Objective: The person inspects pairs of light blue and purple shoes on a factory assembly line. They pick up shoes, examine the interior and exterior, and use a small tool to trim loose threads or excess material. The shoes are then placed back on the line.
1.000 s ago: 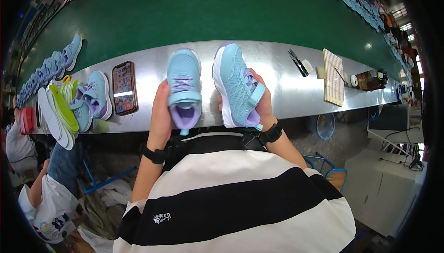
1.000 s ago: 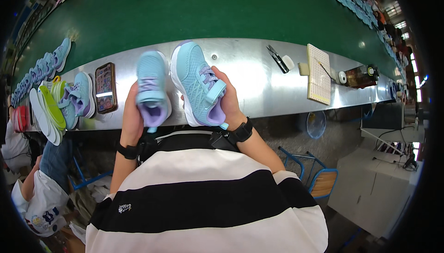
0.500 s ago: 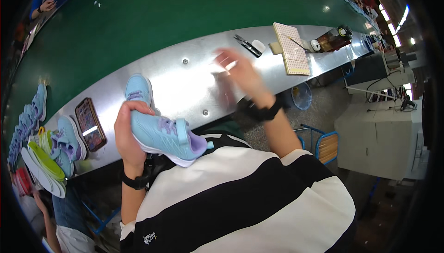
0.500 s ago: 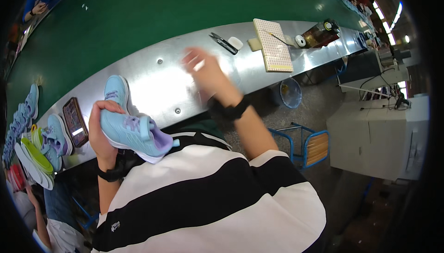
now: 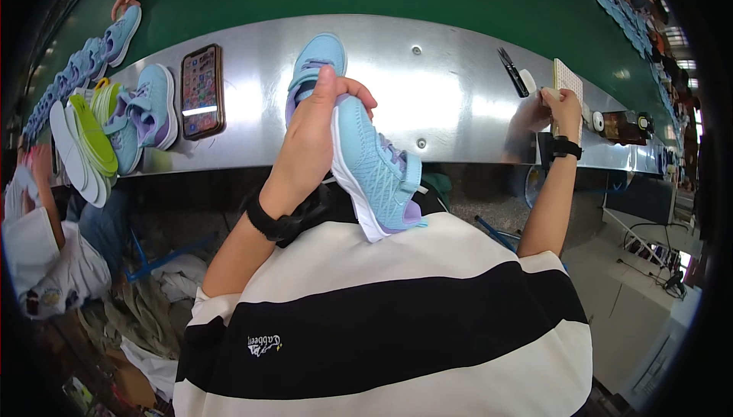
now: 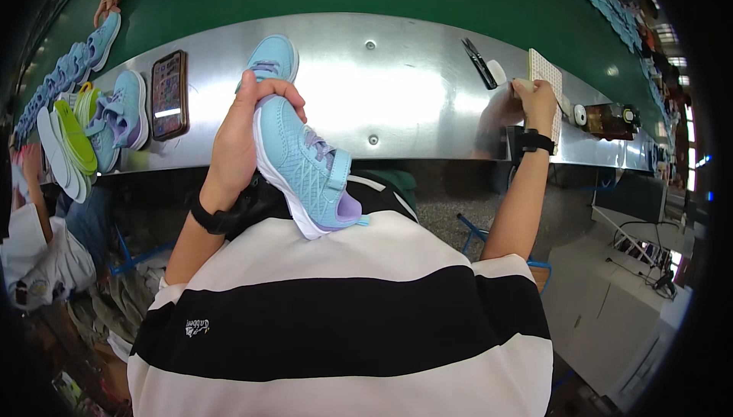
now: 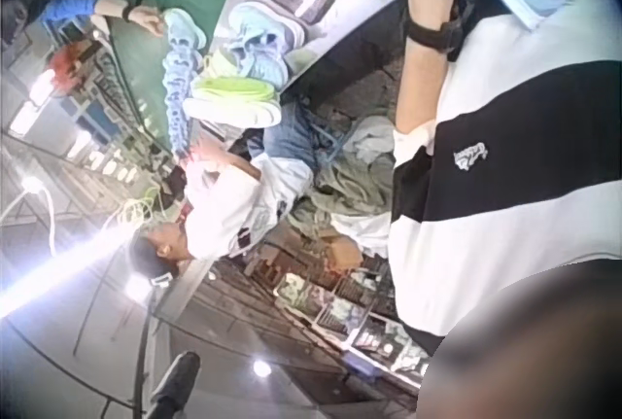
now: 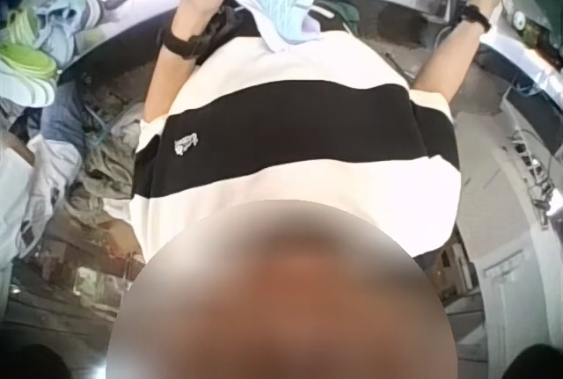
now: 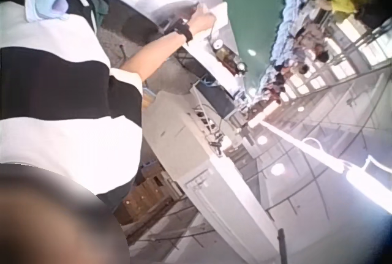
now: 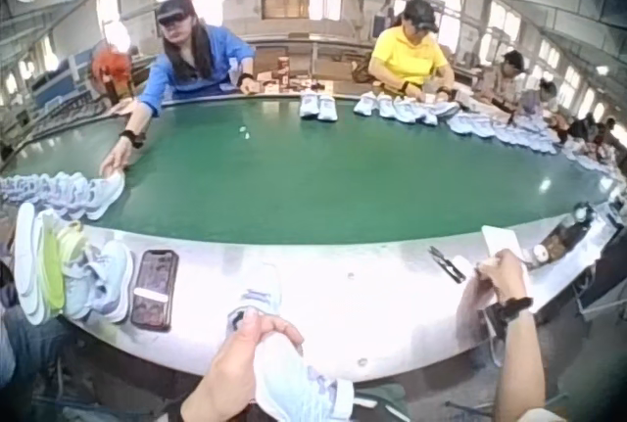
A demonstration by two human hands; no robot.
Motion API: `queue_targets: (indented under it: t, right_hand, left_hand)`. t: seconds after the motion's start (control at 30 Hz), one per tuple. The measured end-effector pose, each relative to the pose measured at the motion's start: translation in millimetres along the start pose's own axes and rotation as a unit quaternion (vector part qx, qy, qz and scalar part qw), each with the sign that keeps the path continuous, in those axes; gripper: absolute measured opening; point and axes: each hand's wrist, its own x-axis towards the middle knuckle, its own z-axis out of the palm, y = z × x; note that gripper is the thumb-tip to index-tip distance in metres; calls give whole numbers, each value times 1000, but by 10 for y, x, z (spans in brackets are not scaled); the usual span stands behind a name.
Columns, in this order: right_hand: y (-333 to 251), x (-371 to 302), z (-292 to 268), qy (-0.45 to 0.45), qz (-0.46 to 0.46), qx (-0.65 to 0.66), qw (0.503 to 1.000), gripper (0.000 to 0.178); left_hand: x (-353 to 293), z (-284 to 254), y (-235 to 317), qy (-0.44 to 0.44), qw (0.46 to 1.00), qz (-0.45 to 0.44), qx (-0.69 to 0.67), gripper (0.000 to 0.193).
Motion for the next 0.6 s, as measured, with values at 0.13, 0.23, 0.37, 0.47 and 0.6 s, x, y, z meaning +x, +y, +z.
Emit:
queue_targets:
  t: [0.13,0.23,0.37,0.47,0.6]
  right_hand:
    - [-726,-403,-415,23,54,230,971,37]
    - [-1539,-1142,-608,-113,-198,519,824,16]
    - [-2341,-1891,-764,-104,-597,409,683,30]
    - [-2550,-1953,-897,-67,-646,348,676,27]
    - [-2521,-1640,-1056,-107,-640,295,702,24]
  left_hand:
    - [-15,75,70,13,1000,-13,18,63]
    - [-7,120,83,-2,1000,-12,27,61]
    - [23,197,49,-42,999,-1,8,58]
    - [-62,227,30,-44,998,-36,-4,50]
    - [-76,228,-18,-32,999,14,10,42]
